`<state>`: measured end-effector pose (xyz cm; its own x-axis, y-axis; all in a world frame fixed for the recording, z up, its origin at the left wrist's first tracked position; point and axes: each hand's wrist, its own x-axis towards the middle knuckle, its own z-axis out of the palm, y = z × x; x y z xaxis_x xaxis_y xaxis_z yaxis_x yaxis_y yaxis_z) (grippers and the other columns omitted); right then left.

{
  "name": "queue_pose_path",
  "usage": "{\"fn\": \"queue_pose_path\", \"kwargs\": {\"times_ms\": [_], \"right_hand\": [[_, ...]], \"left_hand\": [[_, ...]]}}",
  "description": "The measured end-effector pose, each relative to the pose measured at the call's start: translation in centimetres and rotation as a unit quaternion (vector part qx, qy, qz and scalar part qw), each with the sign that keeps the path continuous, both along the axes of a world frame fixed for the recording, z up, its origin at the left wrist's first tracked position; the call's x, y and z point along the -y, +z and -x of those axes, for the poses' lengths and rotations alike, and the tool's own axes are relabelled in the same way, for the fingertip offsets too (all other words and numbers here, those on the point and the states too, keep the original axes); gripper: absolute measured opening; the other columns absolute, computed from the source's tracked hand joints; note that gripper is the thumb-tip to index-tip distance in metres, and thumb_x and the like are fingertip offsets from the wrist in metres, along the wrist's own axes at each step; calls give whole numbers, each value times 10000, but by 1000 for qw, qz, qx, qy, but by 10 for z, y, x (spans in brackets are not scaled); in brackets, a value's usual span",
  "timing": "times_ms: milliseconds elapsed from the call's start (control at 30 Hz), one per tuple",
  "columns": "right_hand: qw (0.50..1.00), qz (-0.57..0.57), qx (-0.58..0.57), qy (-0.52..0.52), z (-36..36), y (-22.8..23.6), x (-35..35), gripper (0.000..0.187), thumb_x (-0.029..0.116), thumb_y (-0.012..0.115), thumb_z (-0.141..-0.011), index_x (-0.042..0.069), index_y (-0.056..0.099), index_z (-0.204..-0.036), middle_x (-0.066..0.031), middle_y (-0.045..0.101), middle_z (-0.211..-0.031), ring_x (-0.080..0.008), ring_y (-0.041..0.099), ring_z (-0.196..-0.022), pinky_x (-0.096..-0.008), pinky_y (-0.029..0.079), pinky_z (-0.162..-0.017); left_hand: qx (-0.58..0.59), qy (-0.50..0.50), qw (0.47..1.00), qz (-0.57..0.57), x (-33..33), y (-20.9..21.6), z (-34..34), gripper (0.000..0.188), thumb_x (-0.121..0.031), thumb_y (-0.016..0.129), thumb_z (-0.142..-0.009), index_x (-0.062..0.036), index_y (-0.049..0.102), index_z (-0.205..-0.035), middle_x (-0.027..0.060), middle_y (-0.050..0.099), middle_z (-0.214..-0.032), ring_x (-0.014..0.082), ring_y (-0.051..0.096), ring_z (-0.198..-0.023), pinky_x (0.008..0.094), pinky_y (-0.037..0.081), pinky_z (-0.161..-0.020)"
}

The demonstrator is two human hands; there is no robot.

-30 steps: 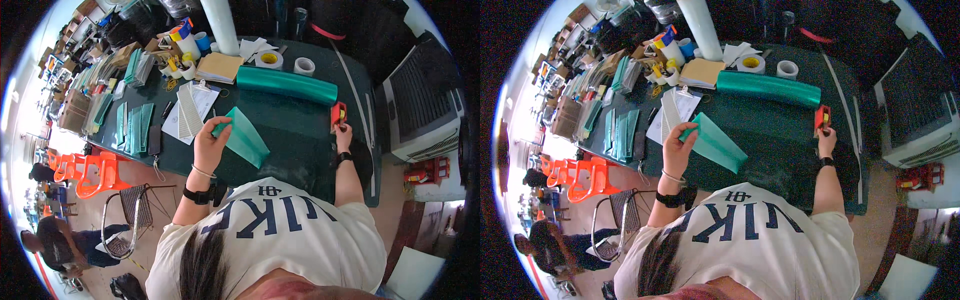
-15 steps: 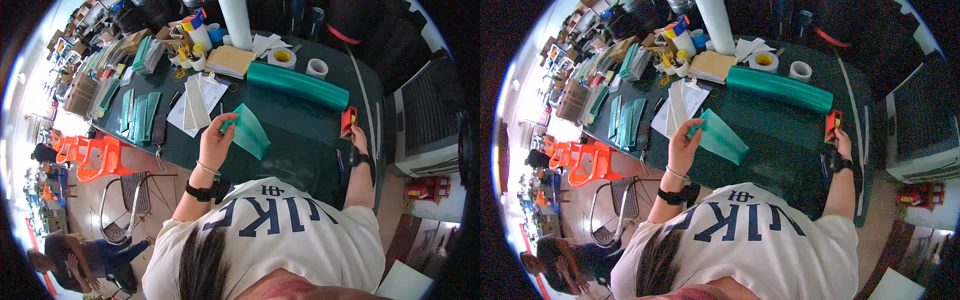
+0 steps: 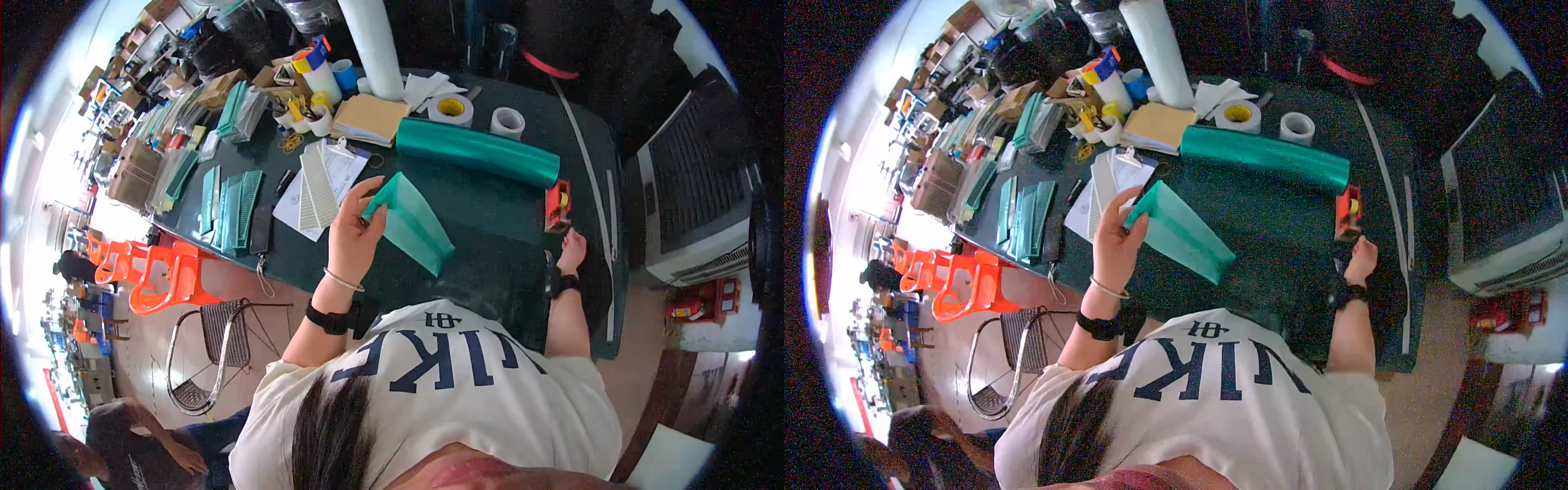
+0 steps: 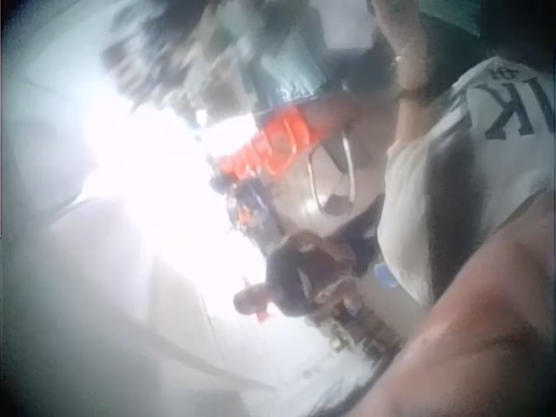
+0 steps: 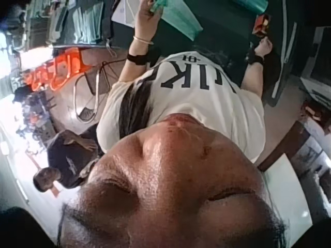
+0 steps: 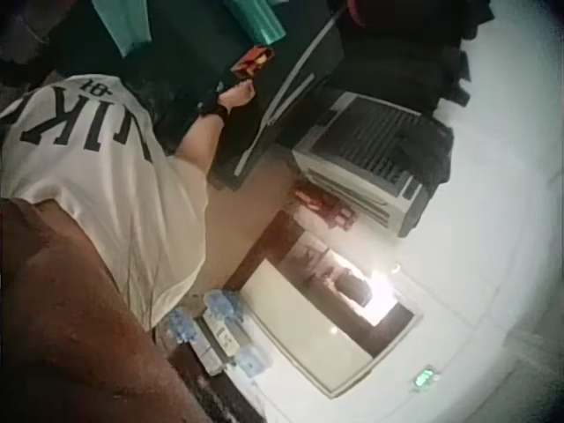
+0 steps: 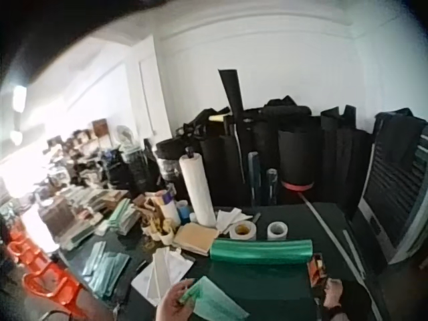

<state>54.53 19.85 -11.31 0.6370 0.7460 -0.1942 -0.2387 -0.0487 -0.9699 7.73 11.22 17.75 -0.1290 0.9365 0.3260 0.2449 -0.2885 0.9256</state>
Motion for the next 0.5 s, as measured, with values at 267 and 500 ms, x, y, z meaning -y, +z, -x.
{"fn": "queue_pose_path", "kwargs": {"times_ms": [267,500], "right_hand": [[832,-152,20,533,237,293,58,239,263,551,-899,44,613,-825,-2,550,-714,-75,517,-679,-218,393,-618],[830,-107,174,518,292,323,61,339,330,645,-837,33,616,-675,2,555,-596,-71,487,-530,-225,370,-507]], "left_hand": [[-7,-19,1000,17,11,23,-18,459,-12,571,-854,-86,417,-1280,37,645,-888,30,489,-625,170,381,-533],[4,-20,1000,-18,25,38,-21,419,-2,573,-852,-69,442,-1244,40,642,-924,36,502,-657,166,400,-570]]}}
